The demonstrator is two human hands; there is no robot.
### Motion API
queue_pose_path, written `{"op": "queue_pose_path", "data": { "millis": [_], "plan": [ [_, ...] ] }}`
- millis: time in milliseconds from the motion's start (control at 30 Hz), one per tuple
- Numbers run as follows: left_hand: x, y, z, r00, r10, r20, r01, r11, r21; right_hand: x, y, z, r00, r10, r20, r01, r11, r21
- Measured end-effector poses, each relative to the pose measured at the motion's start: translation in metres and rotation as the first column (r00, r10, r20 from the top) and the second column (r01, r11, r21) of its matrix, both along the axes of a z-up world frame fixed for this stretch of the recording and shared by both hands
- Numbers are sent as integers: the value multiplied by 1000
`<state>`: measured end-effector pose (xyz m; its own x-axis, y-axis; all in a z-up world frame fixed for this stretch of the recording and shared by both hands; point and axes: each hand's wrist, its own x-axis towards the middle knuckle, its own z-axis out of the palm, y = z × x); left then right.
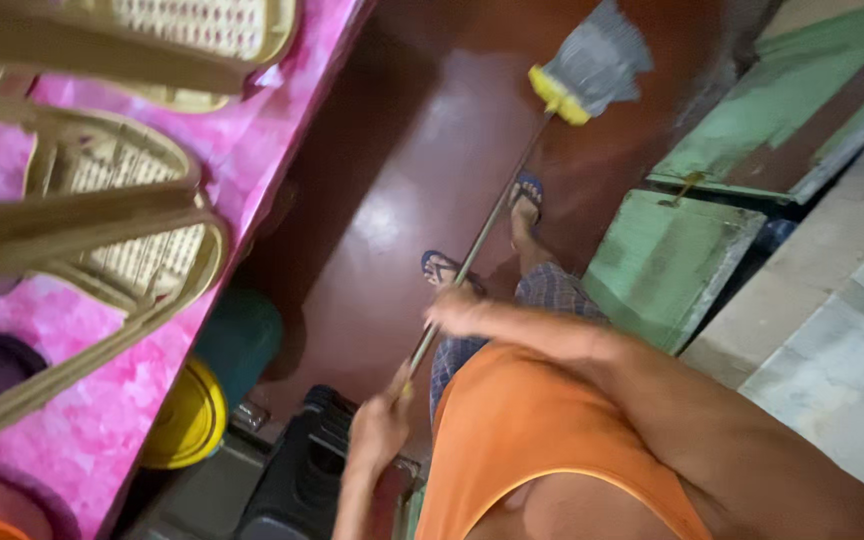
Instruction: The person mops a reddish-brown floor using a long-handled mop. They move the mop back and forth across the floor, navigating around furniture and objects in the room.
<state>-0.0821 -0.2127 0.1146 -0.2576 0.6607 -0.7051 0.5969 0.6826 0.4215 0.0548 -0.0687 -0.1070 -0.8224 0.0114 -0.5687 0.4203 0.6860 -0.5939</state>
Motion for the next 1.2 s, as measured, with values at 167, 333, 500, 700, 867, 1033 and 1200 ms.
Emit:
{"op": "queue_pose_path", "data": {
  "millis": [167, 333, 500, 700, 867, 1033, 1200],
  "plan": [
    [-23, -147, 40, 988, 149, -50, -153, 983, -97, -54, -132, -25, 864, 176, -473, -312, 922, -227],
    [-17, -217, 39, 957, 266, -113, -289, 866, -409, -68, -177, -21, 839, 275, -470, -466, 809, -359],
    [2, -163, 26, 955, 292, 59, -281, 949, -145, -40, -123, -10, 860, 279, -426, -402, 886, -231],
    [6, -47, -1, 944, 249, 215, -249, 968, -29, 0, -16, 32, 981, -139, -133, 160, 973, 166],
    [25, 47, -52, 979, 13, 203, -91, 919, 384, 71, 45, 30, 592, -806, 21, 791, 576, -209],
    [67, 169, -119, 861, -3, 508, -216, 903, 372, 106, 71, 13, 291, -836, 466, 840, -10, -542],
    [105, 266, -185, 925, 113, 364, -140, 989, 50, 102, 79, 5, 102, -734, 671, 510, -541, -669]
  ]
}}
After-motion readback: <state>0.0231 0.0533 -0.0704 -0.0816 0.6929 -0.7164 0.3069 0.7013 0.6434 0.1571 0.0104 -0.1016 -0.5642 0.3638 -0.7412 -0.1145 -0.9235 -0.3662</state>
